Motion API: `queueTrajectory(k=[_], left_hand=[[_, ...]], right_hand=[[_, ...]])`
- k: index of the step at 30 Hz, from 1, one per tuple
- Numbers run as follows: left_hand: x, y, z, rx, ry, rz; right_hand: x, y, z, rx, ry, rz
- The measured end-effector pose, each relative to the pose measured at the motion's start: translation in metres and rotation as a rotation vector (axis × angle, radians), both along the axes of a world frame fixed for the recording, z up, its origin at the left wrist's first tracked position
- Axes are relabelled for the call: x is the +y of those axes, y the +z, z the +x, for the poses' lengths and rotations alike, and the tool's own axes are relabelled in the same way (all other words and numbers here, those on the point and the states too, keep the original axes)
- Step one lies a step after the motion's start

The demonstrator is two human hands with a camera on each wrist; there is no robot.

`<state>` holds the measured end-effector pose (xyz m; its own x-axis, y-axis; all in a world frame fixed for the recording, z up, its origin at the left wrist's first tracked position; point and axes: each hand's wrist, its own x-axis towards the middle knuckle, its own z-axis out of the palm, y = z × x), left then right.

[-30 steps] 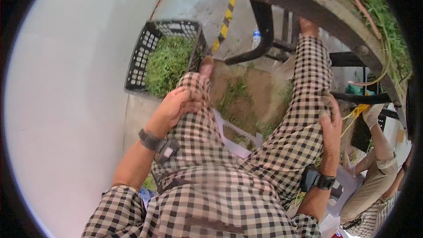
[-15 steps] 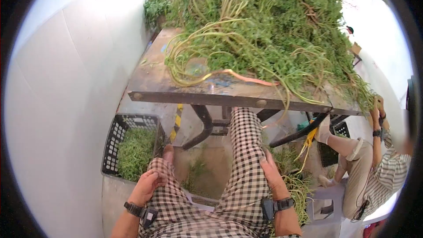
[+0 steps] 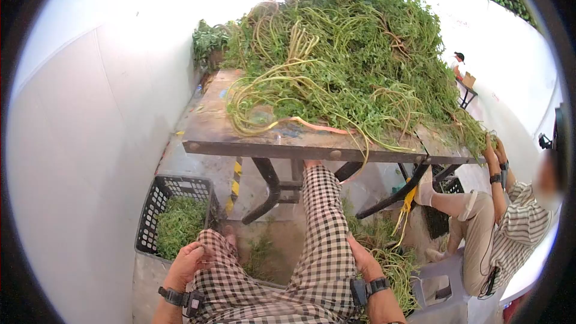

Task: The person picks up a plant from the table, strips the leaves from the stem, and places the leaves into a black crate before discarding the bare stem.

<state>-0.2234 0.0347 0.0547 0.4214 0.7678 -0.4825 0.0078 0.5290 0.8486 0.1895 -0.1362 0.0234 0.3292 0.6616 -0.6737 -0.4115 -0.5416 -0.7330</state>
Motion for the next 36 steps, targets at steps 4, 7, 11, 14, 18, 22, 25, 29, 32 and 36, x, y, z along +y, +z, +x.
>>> queueTrajectory(k=[4, 7, 11, 14, 18, 22, 25, 29, 32, 36], left_hand=[[-0.003, -0.010, -0.009, 0.025, -0.031, 0.029], [-0.007, -0.011, -0.012, 0.023, -0.053, 0.058], [-0.010, -0.013, -0.012, 0.005, -0.075, 0.111], [-0.010, -0.010, -0.011, 0.065, -0.080, 0.096], [-0.017, -0.005, -0.009, 0.036, -0.097, 0.128], [-0.013, -0.031, -0.014, 0.078, -0.095, 0.195], [-0.024, 0.005, -0.008, 0.002, -0.117, 0.272], [-0.019, 0.012, 0.000, 0.013, -0.148, 0.254], [-0.020, 0.012, 0.005, -0.017, -0.161, 0.277], [-0.017, 0.003, 0.013, -0.011, -0.211, 0.289]], right_hand=[[-0.003, 0.005, -0.002, 0.038, 0.063, 0.036], [-0.004, -0.002, 0.000, 0.036, 0.006, 0.052], [-0.007, 0.004, -0.004, 0.050, -0.069, 0.057], [-0.012, -0.019, 0.011, 0.076, -0.061, 0.047], [-0.011, -0.013, 0.007, -0.004, -0.087, -0.041], [-0.019, -0.009, 0.001, -0.180, -0.030, 0.167], [-0.042, -0.016, -0.003, -0.387, -0.015, 0.217], [-0.051, 0.016, -0.006, -0.096, -0.193, 0.075], [-0.078, 0.026, -0.005, -0.071, -0.273, 0.083], [-0.104, 0.035, -0.002, -0.087, -0.362, 0.093]])
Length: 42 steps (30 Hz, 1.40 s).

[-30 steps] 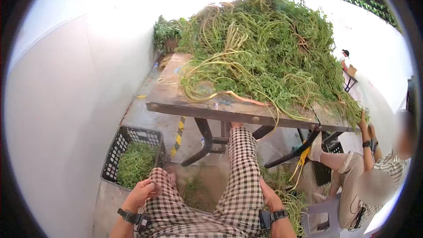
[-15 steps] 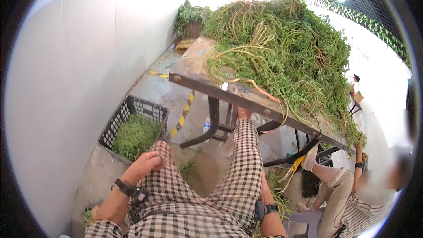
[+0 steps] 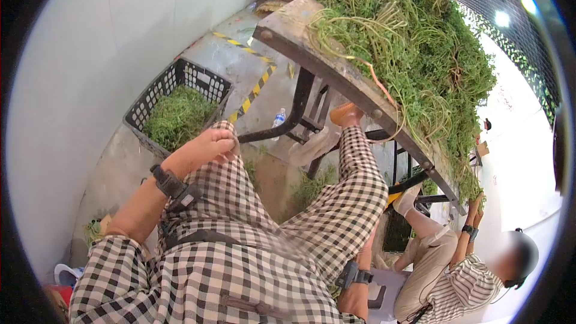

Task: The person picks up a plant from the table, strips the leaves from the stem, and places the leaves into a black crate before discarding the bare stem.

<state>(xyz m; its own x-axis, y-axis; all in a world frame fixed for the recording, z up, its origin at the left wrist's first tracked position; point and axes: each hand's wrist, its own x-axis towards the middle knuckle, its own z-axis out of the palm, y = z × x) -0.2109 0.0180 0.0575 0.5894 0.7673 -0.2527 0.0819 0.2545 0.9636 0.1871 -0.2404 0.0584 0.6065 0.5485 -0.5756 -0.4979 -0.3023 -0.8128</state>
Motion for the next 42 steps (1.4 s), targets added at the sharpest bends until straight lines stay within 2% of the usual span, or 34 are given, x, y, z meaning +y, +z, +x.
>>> queueTrajectory(k=[7, 10, 15, 16, 17, 20, 21, 23, 24, 25, 27, 30, 33, 34, 37, 41, 42], left_hand=[[0.006, 0.006, 0.009, -0.037, -0.067, 0.024], [0.006, 0.014, 0.016, -0.057, -0.033, 0.019], [0.012, 0.018, 0.026, -0.038, -0.126, 0.100], [0.013, 0.021, 0.025, 0.046, -0.170, 0.127], [0.005, 0.037, 0.023, 0.009, -0.164, 0.222], [0.010, 0.047, 0.022, -0.049, -0.155, 0.203], [0.015, 0.052, 0.022, -0.031, -0.153, 0.209], [0.029, 0.069, 0.023, -0.029, -0.124, 0.277], [0.035, 0.078, 0.024, -0.044, -0.117, 0.307], [0.040, 0.087, 0.025, -0.059, -0.107, 0.335], [0.053, 0.110, 0.032, -0.115, -0.061, 0.410], [0.081, 0.134, 0.050, -0.152, -0.007, 0.558], [0.102, 0.162, 0.073, 0.018, 0.089, 0.746], [0.115, 0.162, 0.084, -0.042, 0.123, 0.817], [0.143, 0.174, 0.118, 0.025, 0.358, 1.046], [0.191, 0.167, 0.168, -0.020, 0.515, 1.161], [0.196, 0.172, 0.179, 0.067, 0.480, 1.151]], right_hand=[[-0.040, 0.012, 0.001, -0.024, -0.091, 0.021], [-0.044, 0.017, 0.000, -0.032, -0.109, 0.042], [-0.029, 0.027, -0.003, -0.053, -0.103, 0.074], [-0.024, 0.028, -0.002, -0.051, -0.085, 0.088], [-0.017, 0.030, -0.003, -0.057, -0.068, 0.100], [0.003, 0.045, -0.004, -0.090, 0.029, 0.102], [0.010, 0.045, -0.001, -0.156, 0.090, 0.083], [0.017, 0.062, 0.018, -0.612, 0.341, -0.117], [0.026, 0.075, 0.010, -0.604, 0.267, 0.138], [0.035, 0.090, 0.010, -0.575, 0.214, 0.242], [0.056, 0.114, 0.006, -0.584, 0.249, 0.336], [0.088, 0.142, -0.003, -0.562, 0.403, 0.370], [0.124, 0.155, -0.018, -0.508, 0.521, 0.440], [0.136, 0.157, -0.023, -0.503, 0.550, 0.444], [0.170, 0.173, -0.041, -0.471, 0.653, 0.480], [0.207, 0.185, -0.046, -0.431, 0.728, 0.579], [0.227, 0.194, -0.055, -0.394, 0.828, 0.602]])
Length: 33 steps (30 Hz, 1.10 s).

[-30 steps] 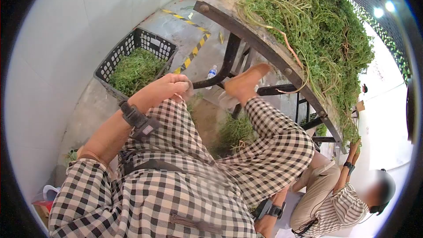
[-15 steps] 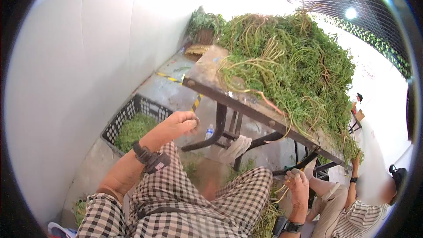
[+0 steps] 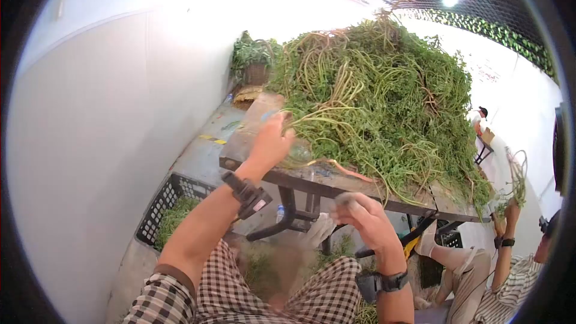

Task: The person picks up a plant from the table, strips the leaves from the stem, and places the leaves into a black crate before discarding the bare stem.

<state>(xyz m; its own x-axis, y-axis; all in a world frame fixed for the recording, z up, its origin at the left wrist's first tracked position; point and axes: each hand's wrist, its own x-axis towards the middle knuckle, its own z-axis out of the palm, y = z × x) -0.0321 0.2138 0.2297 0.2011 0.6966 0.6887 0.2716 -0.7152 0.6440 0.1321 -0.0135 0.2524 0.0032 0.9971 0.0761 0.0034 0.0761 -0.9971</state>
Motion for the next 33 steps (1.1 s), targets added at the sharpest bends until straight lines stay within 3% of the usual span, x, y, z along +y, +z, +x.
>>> queueTrajectory(k=[2, 5, 9, 14, 18, 23, 25, 26, 29, 30, 33], left_hand=[[0.004, 0.007, 0.020, 0.176, 0.025, -0.075], [0.011, 0.004, 0.036, 0.227, -0.081, -0.104], [-0.012, -0.001, 0.036, 0.086, -0.146, -0.028], [-0.022, -0.022, 0.042, 0.081, -0.190, 0.153], [-0.023, -0.021, 0.050, 0.282, -0.134, 0.003], [-0.019, -0.022, 0.063, 0.477, -0.047, -0.111], [-0.007, -0.027, 0.064, 0.323, -0.082, -0.123], [-0.001, -0.032, 0.065, 0.244, -0.100, -0.127], [0.014, -0.042, 0.072, 0.266, -0.041, -0.026], [0.006, -0.033, 0.066, 0.211, -0.028, -0.090], [0.006, -0.033, 0.062, -0.036, -0.137, 0.008]], right_hand=[[0.030, 0.009, -0.008, 0.046, 0.004, 0.024], [0.077, 0.010, -0.016, 0.252, -0.055, 0.030], [0.140, 0.001, -0.011, 0.632, -0.191, -0.030], [0.180, 0.007, -0.002, 1.002, -0.227, 0.130], [0.183, 0.003, 0.001, 0.947, -0.206, 0.220], [0.173, -0.007, -0.014, 0.554, -0.339, 0.359], [0.167, -0.008, -0.026, 0.379, -0.339, 0.403], [0.174, -0.024, -0.024, 0.168, -0.434, 0.355], [0.169, -0.012, -0.035, 0.105, -0.576, 0.479], [0.169, 0.001, -0.034, 0.528, -0.559, 0.392], [0.186, -0.019, 0.002, 0.494, -0.571, 0.360]])
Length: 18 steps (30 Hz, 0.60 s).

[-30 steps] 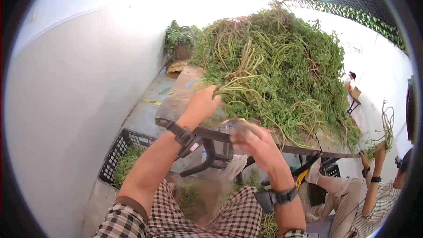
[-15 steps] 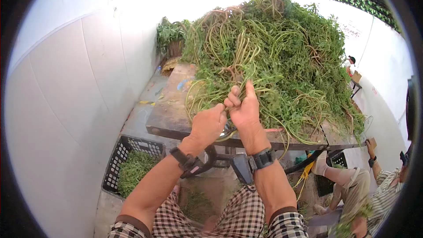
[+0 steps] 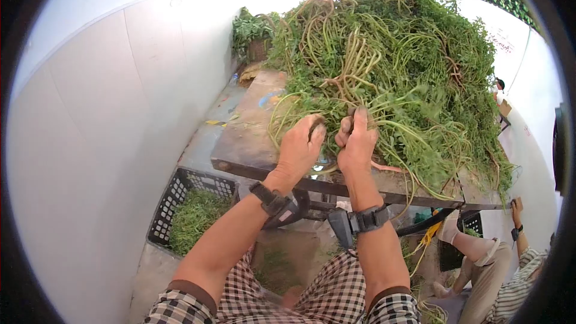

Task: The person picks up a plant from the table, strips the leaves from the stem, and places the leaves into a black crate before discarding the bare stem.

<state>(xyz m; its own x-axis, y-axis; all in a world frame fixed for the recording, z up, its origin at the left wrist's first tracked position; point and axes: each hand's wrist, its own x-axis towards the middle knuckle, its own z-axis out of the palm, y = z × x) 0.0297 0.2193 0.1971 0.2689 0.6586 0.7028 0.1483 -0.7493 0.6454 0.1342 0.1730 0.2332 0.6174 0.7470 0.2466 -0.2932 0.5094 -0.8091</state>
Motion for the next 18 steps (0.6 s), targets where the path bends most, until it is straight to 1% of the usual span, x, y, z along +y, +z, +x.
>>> queueTrajectory(k=[2, 3, 4, 6, 7, 10, 11, 14, 15, 18], left_hand=[[-0.002, 0.000, -0.001, -0.151, -0.008, 0.045], [-0.004, 0.000, -0.006, -0.207, -0.008, 0.074], [-0.005, -0.001, -0.010, -0.259, -0.009, 0.101], [-0.005, -0.004, -0.034, -0.244, 0.190, 0.087], [-0.003, -0.005, -0.048, -0.234, 0.288, 0.087], [0.003, -0.008, -0.085, -0.128, 0.198, -0.278], [0.001, -0.007, -0.088, -0.108, 0.058, -0.445], [-0.001, 0.004, -0.076, -0.080, -0.137, -0.699], [-0.005, 0.012, -0.071, -0.085, -0.164, -0.767], [0.005, 0.001, -0.046, -0.485, -0.230, -0.848]], right_hand=[[0.009, -0.021, 0.004, -0.034, -0.049, -0.134], [0.011, -0.023, 0.002, -0.049, -0.071, -0.197], [0.013, -0.025, 0.003, -0.080, -0.049, -0.194], [0.012, -0.030, 0.005, -0.132, -0.006, -0.205], [0.010, -0.030, 0.005, -0.189, -0.022, -0.250], [0.013, -0.030, 0.003, -0.189, 0.017, -0.171], [0.014, -0.029, 0.002, -0.178, 0.011, -0.136], [0.006, -0.024, 0.007, -0.201, 0.120, -0.133], [0.006, -0.023, 0.006, -0.245, 0.096, -0.148], [0.006, -0.022, 0.000, -0.194, 0.138, -0.094]])
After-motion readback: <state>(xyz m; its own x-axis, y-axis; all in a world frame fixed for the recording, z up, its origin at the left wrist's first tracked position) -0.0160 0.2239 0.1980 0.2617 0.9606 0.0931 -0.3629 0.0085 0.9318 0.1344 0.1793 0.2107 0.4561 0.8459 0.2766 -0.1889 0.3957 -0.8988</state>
